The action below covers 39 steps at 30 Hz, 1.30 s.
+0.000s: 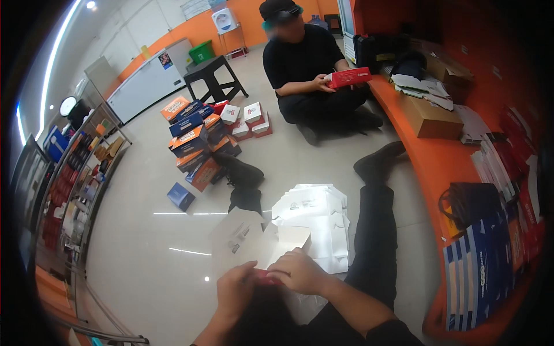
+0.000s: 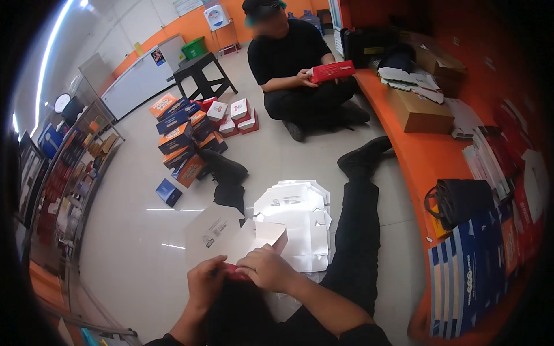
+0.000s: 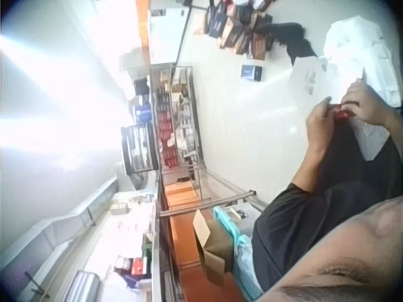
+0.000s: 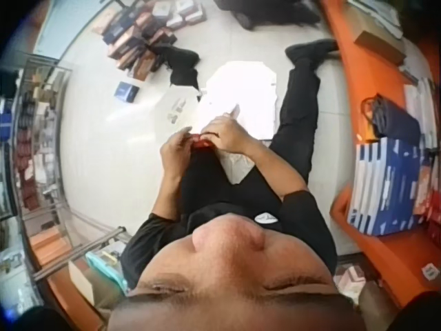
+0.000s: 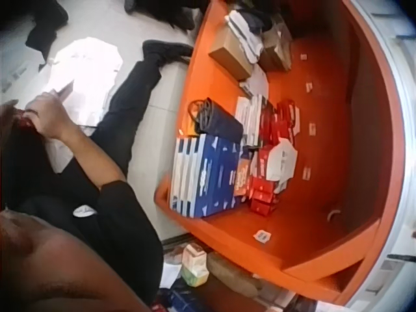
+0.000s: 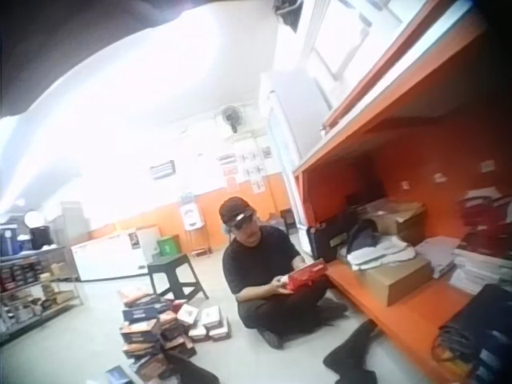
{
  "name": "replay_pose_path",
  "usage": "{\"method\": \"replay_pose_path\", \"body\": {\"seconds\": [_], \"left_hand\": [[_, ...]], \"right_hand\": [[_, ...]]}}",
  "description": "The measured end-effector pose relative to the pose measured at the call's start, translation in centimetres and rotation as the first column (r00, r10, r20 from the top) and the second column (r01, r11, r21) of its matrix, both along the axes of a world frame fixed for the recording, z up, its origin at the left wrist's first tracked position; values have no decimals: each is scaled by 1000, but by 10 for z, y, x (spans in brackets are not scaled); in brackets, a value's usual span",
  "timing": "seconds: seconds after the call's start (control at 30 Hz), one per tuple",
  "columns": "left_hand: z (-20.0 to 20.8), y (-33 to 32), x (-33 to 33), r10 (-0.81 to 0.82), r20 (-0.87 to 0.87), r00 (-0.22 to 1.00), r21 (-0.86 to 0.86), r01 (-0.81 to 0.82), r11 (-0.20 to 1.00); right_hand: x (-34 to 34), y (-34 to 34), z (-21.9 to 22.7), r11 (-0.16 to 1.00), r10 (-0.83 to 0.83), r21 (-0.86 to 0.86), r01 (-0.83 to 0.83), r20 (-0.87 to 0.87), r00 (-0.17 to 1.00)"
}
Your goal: The person folds flat cardboard food container templates into boxes by hand while sitting on the floor.
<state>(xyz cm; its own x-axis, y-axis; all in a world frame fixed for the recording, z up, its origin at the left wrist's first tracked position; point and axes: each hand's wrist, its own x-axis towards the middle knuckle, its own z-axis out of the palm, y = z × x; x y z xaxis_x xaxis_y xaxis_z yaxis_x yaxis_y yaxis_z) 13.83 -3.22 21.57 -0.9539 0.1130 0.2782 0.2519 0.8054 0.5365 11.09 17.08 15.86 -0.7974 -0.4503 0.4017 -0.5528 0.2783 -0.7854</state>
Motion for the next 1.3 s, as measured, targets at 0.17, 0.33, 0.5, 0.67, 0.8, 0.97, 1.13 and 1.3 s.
{"method": "replay_pose_path", "body": {"seconds": [0.17, 0.33, 0.5, 0.67, 0.8, 0.97, 1.13, 1.3], "left_hand": [[-11, 0, 0, -130, -33, 991, 13, 130, 991], [-4, -9, -9, -99, 49, 994, 82, 95, 992], [-11, -18, -10, -176, 56, 983, 159, 165, 973], [-6, -21, -17, -253, 210, 944, 240, 201, 950], [-9, -24, -28, -301, 367, 880, 357, 166, 919], [-5, -17, -27, -441, 389, 809, 392, 288, 874], [-5, -20, -28, -358, 466, 809, 411, 161, 897], [-13, -20, -26, -385, 339, 858, 341, 270, 901]], "right_hand": [[2, -1, -2, 997, -76, -33, 74, -86, 993], [-3, 8, 3, 999, 52, -14, -52, -36, 998], [-2, 9, 5, 999, 37, -7, -38, -109, 993], [-2, 16, 7, 990, 139, -23, -141, -65, 988], [-1, 14, 12, 986, 165, -9, -165, -43, 985], [1, 17, 10, 988, 153, -20, -153, 10, 988], [1, 21, 18, 992, 127, 0, -127, 6, 992], [3, 19, 16, 997, 71, 34, -69, -48, 996]]}}
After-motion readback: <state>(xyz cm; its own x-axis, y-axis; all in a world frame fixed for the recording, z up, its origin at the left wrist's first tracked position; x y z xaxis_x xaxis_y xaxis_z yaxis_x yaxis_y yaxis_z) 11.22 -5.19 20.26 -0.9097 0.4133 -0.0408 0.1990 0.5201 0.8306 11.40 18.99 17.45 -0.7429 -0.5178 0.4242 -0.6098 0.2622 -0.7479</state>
